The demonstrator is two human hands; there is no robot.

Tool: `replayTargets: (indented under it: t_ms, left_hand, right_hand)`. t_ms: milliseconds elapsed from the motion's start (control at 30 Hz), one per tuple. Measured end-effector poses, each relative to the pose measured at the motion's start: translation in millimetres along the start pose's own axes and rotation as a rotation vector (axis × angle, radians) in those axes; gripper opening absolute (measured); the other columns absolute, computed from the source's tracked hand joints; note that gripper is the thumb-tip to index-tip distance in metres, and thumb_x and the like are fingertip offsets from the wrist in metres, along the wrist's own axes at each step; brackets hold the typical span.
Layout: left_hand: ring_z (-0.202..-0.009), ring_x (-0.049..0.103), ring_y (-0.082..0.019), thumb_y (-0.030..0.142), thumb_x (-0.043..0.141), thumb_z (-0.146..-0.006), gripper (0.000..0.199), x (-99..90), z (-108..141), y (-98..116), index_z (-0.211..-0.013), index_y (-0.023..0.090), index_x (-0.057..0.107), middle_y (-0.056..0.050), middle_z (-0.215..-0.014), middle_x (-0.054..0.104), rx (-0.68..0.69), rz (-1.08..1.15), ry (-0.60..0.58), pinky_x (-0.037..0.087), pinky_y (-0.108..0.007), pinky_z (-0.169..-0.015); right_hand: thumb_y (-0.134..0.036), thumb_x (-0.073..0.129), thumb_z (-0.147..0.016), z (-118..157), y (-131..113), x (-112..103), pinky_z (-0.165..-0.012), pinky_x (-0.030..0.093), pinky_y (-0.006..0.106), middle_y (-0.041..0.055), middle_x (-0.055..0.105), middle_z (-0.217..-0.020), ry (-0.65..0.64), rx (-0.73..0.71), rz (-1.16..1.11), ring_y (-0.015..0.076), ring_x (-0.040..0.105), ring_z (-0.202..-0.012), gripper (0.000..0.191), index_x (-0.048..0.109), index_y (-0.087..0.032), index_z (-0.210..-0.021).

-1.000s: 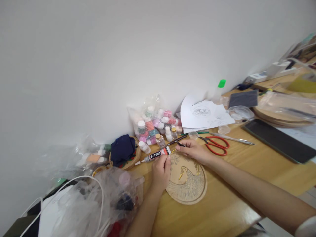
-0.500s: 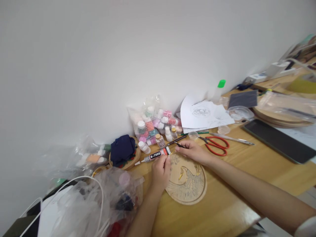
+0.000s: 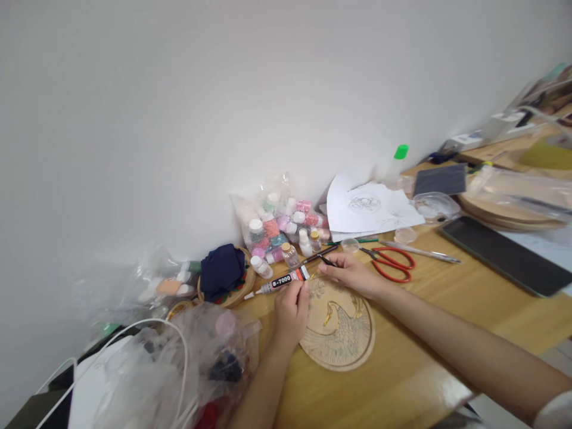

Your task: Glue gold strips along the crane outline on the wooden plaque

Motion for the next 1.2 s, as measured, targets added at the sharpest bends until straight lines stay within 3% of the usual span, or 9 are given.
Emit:
replayTargets:
  t_ms: [500,1200]
  left_hand:
    - [-0.06,0.054,-0.015,0.033,0.032,-0.095,0.034,0.6,0.9,-4.4,-0.065,0.021,0.044,0.001,-0.056,0.055,-0.026,0.088,0.017,0.036,-0.026,-0.061]
    - [-0.057,0.049,-0.013,0.028,0.034,-0.092,0.032,0.6,-0.4,-2.2,-0.062,0.02,0.04,0.002,-0.054,0.049,0.014,0.04,0.015,0.032,-0.025,-0.058]
  right_hand:
    - [-0.06,0.068,-0.067,0.6,-2.5,-1.0,-0.041,0.015,0.023,-0.0091,0.037,-0.046,0.019,-0.006,0.007,0.0034,0.027,-0.041,0.049,0.044,-0.018,-0.059]
    - [-0.059,0.067,-0.07,1.2,-3.7,0.6,-0.042,0.017,0.023,-0.0091,0.037,-0.048,0.013,-0.03,0.05,0.0039,0.027,-0.043,0.048,0.044,-0.018,-0.061]
Point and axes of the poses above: each hand's wrist, its own z-axis away from the middle knuckle, its own x-axis out of the palm, y = z × x, the point moved 9 cm from there along -z, towards the middle knuckle
